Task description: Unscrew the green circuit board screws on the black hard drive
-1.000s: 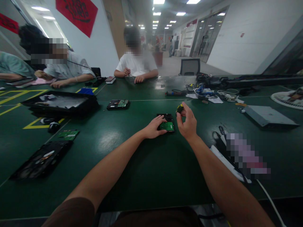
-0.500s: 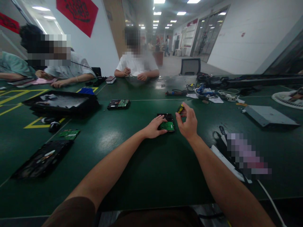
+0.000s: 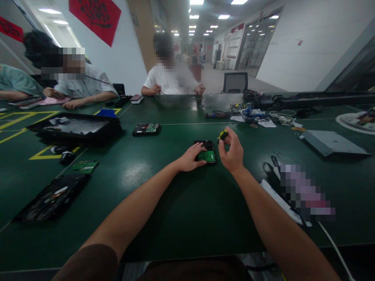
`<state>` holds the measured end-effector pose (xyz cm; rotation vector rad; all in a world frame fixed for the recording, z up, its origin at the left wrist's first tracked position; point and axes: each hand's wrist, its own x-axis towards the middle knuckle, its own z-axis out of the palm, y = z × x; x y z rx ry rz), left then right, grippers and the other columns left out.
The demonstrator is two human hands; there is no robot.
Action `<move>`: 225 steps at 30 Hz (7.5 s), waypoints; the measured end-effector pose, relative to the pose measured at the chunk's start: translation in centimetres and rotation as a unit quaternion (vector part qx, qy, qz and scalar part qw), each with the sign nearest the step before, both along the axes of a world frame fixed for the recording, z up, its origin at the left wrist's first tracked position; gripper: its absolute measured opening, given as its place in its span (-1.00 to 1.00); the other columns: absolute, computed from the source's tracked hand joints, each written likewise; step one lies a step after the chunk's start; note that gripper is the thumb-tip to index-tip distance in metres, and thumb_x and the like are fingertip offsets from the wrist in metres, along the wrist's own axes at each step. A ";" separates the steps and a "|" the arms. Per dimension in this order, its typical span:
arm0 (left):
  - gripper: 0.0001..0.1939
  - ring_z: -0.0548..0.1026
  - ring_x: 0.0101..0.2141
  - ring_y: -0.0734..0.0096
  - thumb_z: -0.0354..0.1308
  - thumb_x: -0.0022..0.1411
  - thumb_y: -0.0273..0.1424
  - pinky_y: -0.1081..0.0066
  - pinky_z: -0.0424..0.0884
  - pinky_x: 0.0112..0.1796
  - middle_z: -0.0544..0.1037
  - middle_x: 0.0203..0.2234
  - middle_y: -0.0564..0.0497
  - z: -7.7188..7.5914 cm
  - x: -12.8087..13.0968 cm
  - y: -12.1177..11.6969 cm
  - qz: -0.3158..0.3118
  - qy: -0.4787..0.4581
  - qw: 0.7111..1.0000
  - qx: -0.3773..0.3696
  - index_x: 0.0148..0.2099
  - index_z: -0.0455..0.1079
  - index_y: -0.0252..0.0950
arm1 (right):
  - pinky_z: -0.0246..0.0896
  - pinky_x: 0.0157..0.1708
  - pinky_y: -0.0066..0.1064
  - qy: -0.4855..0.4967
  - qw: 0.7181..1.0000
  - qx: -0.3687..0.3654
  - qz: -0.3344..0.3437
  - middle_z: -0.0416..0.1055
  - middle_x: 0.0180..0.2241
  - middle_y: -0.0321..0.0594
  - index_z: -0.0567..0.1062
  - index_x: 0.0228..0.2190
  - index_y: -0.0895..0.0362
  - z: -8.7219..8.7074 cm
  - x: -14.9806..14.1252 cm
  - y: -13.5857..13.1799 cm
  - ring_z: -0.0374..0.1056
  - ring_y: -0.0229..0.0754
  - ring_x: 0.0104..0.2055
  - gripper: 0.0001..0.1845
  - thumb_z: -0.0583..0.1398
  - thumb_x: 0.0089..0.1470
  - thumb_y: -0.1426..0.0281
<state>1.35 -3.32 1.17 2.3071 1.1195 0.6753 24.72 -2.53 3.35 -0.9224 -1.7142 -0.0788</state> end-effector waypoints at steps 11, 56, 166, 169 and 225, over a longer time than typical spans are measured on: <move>-0.33 -0.07 0.50 -0.03 0.32 0.28 -0.17 -0.09 -0.09 0.44 0.05 0.49 -0.27 -0.1 0.0 0.1 -0.005 0.002 1.000 0.006 0.35 0.29 -0.26 | 0.57 -0.03 -0.01 -0.020 1.000 0.004 -0.008 0.41 0.15 0.00 0.17 0.39 -0.04 0.1 -0.1 -0.2 0.50 0.04 0.02 -0.36 0.14 0.36 0.31; -0.33 -0.07 0.50 -0.02 0.31 0.28 -0.17 -0.09 -0.09 0.44 0.03 0.50 -0.25 0.2 0.0 -0.1 0.002 0.011 1.000 -0.005 0.36 0.28 -0.24 | 0.55 -0.08 -0.01 -0.012 1.000 0.004 -0.007 0.38 0.10 0.01 0.19 0.35 0.00 0.4 -0.1 -0.4 0.45 0.00 -0.07 -0.38 0.16 0.31 0.33; -0.35 -0.06 0.50 -0.06 0.32 0.26 -0.17 -0.13 -0.09 0.43 0.04 0.50 -0.25 0.1 0.1 -0.1 0.002 -0.001 1.000 -0.008 0.33 0.31 -0.22 | 0.56 -0.10 -0.04 -0.014 1.000 0.012 -0.016 0.36 0.05 -0.02 0.25 0.34 -0.02 0.7 -0.2 -0.6 0.41 -0.01 -0.07 -0.37 0.19 0.29 0.32; -0.35 -0.07 0.50 -0.05 0.32 0.27 -0.17 -0.12 -0.09 0.43 0.04 0.50 -0.25 0.1 0.1 -0.1 0.004 0.000 1.000 -0.006 0.33 0.30 -0.22 | 0.55 -0.06 -0.01 -0.021 1.000 0.014 -0.016 0.37 0.09 0.01 0.23 0.36 0.00 0.6 -0.2 -0.5 0.40 0.03 0.00 -0.38 0.16 0.32 0.33; -0.33 -0.06 0.50 -0.06 0.32 0.27 -0.15 -0.10 -0.07 0.43 0.05 0.49 -0.28 -0.8 0.1 0.4 -0.004 -0.010 1.000 0.006 0.34 0.31 -0.25 | 0.51 0.05 0.04 -0.009 1.000 -0.003 0.000 0.39 0.20 0.04 0.16 0.38 0.00 0.0 0.0 -0.1 0.48 0.04 0.05 -0.43 0.06 0.41 0.31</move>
